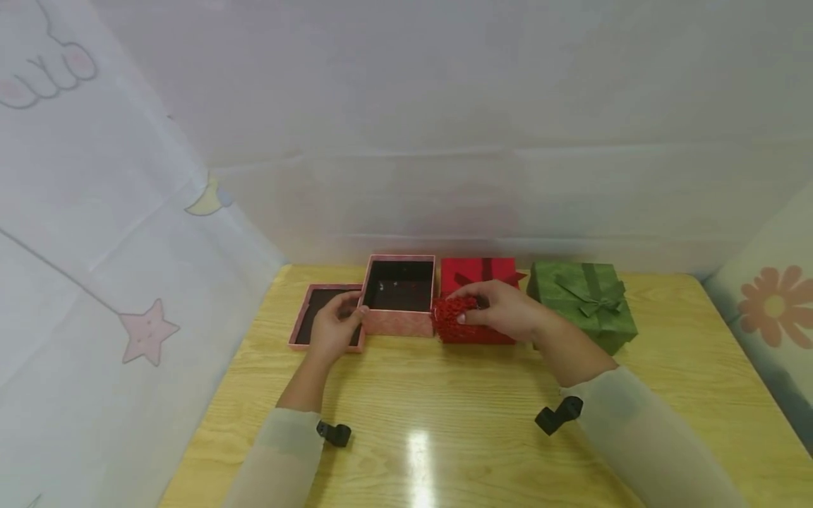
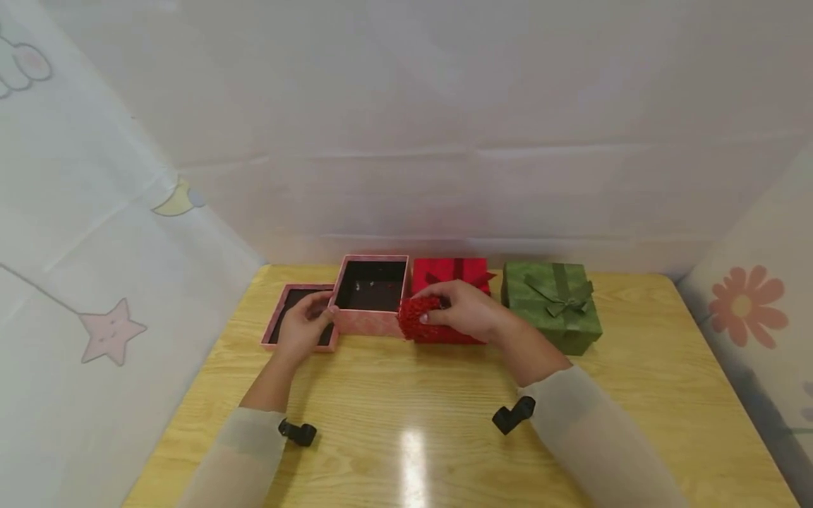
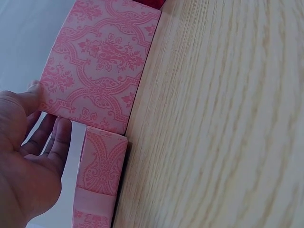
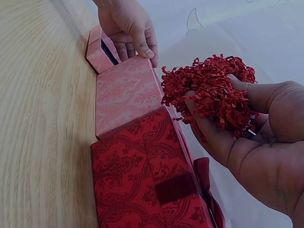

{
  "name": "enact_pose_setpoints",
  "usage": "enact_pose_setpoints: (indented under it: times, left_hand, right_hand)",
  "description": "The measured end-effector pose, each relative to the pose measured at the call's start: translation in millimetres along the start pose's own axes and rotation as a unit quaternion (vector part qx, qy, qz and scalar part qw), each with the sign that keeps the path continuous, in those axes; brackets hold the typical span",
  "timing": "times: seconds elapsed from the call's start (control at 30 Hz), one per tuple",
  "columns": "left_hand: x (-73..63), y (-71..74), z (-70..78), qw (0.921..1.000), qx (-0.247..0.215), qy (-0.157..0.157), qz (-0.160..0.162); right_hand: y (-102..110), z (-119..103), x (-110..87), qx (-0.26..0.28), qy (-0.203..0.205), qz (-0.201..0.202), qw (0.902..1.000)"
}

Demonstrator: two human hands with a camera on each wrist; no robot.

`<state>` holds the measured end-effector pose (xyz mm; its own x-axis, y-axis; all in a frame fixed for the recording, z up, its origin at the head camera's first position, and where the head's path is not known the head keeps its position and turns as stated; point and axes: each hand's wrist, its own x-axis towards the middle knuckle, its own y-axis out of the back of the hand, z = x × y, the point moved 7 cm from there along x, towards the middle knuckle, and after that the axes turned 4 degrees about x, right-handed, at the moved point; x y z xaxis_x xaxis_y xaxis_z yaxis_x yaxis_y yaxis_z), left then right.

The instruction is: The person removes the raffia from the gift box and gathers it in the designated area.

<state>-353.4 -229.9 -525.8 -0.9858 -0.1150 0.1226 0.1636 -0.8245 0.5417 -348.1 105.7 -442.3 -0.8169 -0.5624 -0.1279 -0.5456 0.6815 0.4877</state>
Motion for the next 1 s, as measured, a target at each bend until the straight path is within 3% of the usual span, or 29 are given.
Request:
enact_pose_setpoints:
  times: [0.53, 0.83, 1.0]
  left_hand:
    - [1.2, -0.8, -0.1, 1.0, -0.002, -0.001, -0.003]
    - [2.9, -0.5, -1.0, 0.9999, -0.005, -0.008, -0.007]
    - [1.8, -1.1, -2.2, 0.9998, -0.012, -0.013, -0.008]
  right_hand:
    - [3, 28, -34.0, 0.028, 0.007, 0.01, 0.9995]
    - [5, 40, -59.0, 0.008, 0.007, 0.025, 0.9996]
    - [5, 51, -71.2, 0.043, -0.004, 0.028, 0.9987]
